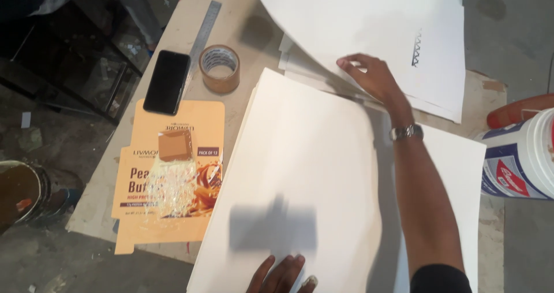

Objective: The person organizes large sheets of white paper on a workspace, aligning them one at a time and flipping through a stack.

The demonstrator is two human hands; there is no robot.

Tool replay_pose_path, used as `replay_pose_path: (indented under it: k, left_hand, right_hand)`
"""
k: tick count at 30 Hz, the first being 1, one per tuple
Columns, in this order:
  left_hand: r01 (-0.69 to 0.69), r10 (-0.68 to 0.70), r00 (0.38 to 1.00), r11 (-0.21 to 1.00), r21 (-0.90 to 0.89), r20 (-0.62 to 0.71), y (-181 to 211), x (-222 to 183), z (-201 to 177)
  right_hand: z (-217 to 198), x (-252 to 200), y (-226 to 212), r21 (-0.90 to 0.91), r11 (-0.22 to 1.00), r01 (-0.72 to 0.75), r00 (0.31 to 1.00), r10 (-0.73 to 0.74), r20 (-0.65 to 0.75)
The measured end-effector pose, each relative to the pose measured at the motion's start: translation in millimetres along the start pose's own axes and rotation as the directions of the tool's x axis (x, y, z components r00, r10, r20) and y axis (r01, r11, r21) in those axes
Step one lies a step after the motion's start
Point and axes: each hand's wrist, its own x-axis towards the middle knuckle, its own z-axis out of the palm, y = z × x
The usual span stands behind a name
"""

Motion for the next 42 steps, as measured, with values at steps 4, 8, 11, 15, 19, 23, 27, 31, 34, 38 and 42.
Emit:
replay_pose_path:
  k: [4,8,11,15,19,23,27,31,34,38,42]
  left_hand:
    - [-0.092,0.094,0.995,0.993,-0.068,0.022,-11.6,38.6,-43.7]
    - [-0.154,0.157,0.988,0.976,-0.157,0.009,-12.2,56.9,-66.1]
    - [-0.097,0.121,0.990,0.957,-0.275,0.070,-1.2,74.6,-109.6]
    - [0.006,0.050,0.988,0.932,-0.362,0.147,4.5,95.6,-142.5]
    - [0.294,-0.163,0.955,0.640,-0.710,0.249,-10.0,93.3,-151.0]
    - [0.523,-0.501,0.789,0.244,-0.816,0.355,-77.0,91.9,-180.4]
    - [0.414,-0.432,0.886,0.901,-0.132,-0.168,-175.7,99.5,-185.1]
    - [0.364,-0.357,0.931,0.908,0.205,-0.071,-220.9,97.4,-165.0]
    - [0.327,-0.327,0.944,0.908,0.264,-0.043,-217.7,103.1,-159.6]
    - [0.311,-0.317,0.948,0.901,0.302,-0.032,-219.6,107.3,-150.0]
    - [0.315,-0.327,0.945,0.882,0.351,-0.029,-223.3,103.5,-140.5]
  right_hand:
    - [22.2,-93.2,-51.0,-0.150,0.921,0.360,0.840,-0.390,-0.378]
    - [51.7,-179.4,-83.1,-0.118,0.936,0.333,0.902,-0.352,-0.249]
    - [67.9,-219.6,-98.7,-0.106,0.916,0.387,0.893,-0.401,-0.203]
    - [83.0,-236.4,-97.1,-0.230,0.887,0.400,0.879,-0.442,-0.179]
    - [95.7,-242.1,-93.5,-0.295,0.871,0.393,0.886,-0.445,-0.133]
    - [91.1,-243.4,-98.2,-0.235,0.893,0.383,0.894,-0.423,-0.147]
    - [91.4,-243.8,-97.4,-0.247,0.900,0.358,0.902,-0.402,-0.157]
    - [92.7,-243.5,-94.6,-0.257,0.899,0.355,0.905,-0.400,-0.145]
    - [90.9,-245.9,-98.2,-0.236,0.909,0.344,0.911,-0.384,-0.151]
    - [89.8,-244.9,-97.9,-0.239,0.909,0.340,0.911,-0.382,-0.155]
    - [89.3,-245.4,-98.3,-0.229,0.910,0.346,0.912,-0.384,-0.146]
